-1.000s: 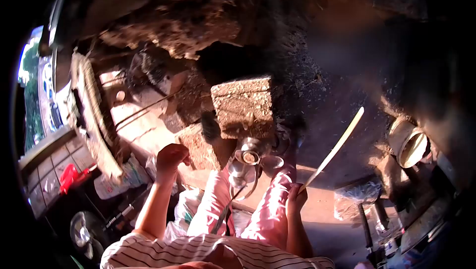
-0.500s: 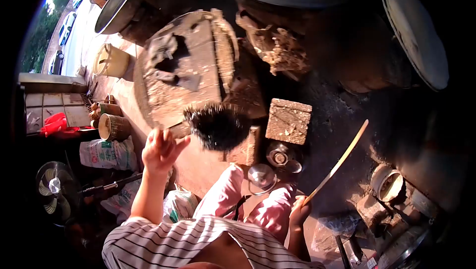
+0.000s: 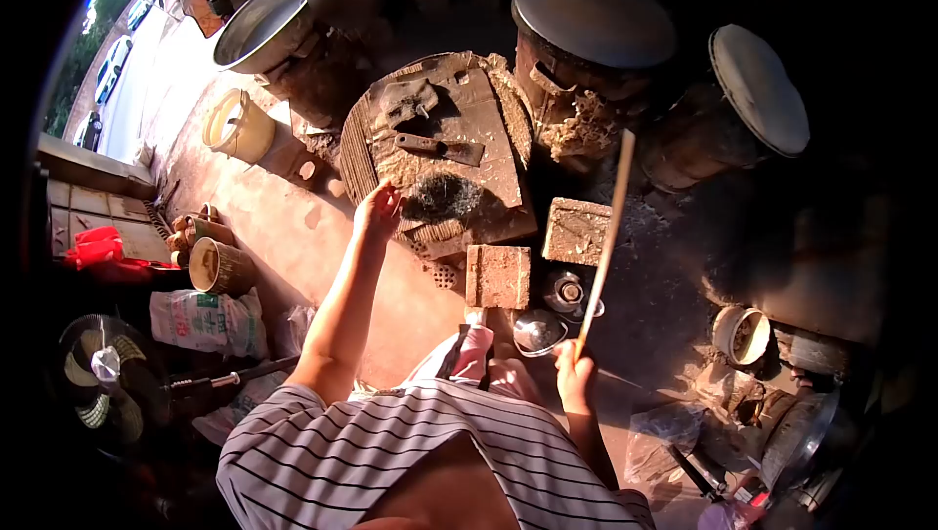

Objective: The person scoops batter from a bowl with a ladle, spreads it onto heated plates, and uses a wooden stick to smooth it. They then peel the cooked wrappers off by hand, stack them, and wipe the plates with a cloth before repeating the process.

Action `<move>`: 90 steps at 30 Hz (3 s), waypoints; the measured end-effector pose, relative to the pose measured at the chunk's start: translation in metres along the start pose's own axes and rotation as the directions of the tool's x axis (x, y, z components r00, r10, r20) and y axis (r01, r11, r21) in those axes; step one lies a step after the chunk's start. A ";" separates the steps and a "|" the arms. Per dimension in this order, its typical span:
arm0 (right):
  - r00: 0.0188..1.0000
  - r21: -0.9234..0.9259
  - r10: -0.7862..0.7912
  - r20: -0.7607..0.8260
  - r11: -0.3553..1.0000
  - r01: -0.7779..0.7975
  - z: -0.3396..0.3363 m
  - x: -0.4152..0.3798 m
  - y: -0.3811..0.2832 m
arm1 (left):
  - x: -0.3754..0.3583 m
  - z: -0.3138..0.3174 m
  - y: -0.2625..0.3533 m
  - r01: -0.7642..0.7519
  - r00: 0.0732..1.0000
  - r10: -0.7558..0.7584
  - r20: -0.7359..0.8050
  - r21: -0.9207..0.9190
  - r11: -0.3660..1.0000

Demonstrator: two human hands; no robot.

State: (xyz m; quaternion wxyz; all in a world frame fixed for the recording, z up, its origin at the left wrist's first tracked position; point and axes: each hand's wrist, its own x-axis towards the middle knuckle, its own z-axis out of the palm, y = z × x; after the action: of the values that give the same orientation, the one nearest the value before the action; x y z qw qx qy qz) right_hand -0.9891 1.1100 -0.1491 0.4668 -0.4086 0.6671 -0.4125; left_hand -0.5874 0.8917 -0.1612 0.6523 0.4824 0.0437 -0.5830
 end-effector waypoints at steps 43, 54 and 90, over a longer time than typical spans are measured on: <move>0.680 0.451 -0.285 0.676 0.889 -0.076 0.655 0.099 -0.294 | 0.034 -0.128 0.398 0.058 0.823 -0.324 0.466 0.499 0.865; 0.681 0.539 -0.266 0.682 0.812 -0.223 0.753 0.280 -0.402 | 0.215 -0.001 0.480 -0.082 0.793 -0.320 0.519 0.611 0.787; 0.896 -0.210 -0.390 -0.214 0.914 0.347 0.528 1.003 -0.584 | 0.817 0.760 0.451 -0.837 0.518 0.069 0.853 0.522 -0.164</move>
State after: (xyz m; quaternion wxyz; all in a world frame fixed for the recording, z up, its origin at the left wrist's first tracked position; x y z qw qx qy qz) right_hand -0.6196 -0.1028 -0.0098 0.2559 -0.5097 0.6629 -0.4850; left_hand -0.3508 -0.2778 -0.0030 0.3024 0.5501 -0.7373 -0.2497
